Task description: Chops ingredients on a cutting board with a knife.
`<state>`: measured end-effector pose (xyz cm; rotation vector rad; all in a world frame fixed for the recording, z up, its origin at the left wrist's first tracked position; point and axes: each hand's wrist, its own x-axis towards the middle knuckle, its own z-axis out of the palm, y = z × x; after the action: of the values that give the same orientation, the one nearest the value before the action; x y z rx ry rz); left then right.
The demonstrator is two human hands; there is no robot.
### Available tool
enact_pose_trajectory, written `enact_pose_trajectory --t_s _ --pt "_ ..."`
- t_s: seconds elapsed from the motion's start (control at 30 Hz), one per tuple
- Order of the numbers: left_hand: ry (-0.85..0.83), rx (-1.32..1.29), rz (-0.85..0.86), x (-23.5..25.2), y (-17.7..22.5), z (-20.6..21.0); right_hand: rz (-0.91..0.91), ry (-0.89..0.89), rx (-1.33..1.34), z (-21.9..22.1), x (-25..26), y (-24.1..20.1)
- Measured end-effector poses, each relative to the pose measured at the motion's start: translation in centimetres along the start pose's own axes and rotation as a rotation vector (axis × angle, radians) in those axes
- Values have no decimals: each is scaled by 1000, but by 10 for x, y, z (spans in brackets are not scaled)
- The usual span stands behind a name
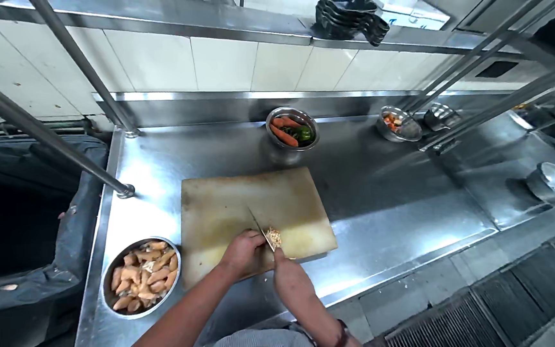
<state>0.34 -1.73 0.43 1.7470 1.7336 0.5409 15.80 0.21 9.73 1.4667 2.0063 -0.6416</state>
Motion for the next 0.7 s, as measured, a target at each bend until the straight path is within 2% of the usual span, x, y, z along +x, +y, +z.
enact_pose_trajectory --t_s 0.07,0.2,0.33,0.43,0.53,0.7 --pt "37 -4 24 1 -4 4 12 -47 0 -13 -12 0" --pt "22 -13 10 0 -2 1 -15 53 29 15 19 -1" --pt "76 8 78 -1 -9 5 -6 -48 -3 -15 -12 -3" --pt "39 -16 32 -1 -6 3 -31 64 44 19 18 1" --pt "-10 -7 16 -4 -2 -6 -46 108 40 31 29 0" --pt "-61 35 -56 -2 6 -10 -30 58 6 15 17 -3"
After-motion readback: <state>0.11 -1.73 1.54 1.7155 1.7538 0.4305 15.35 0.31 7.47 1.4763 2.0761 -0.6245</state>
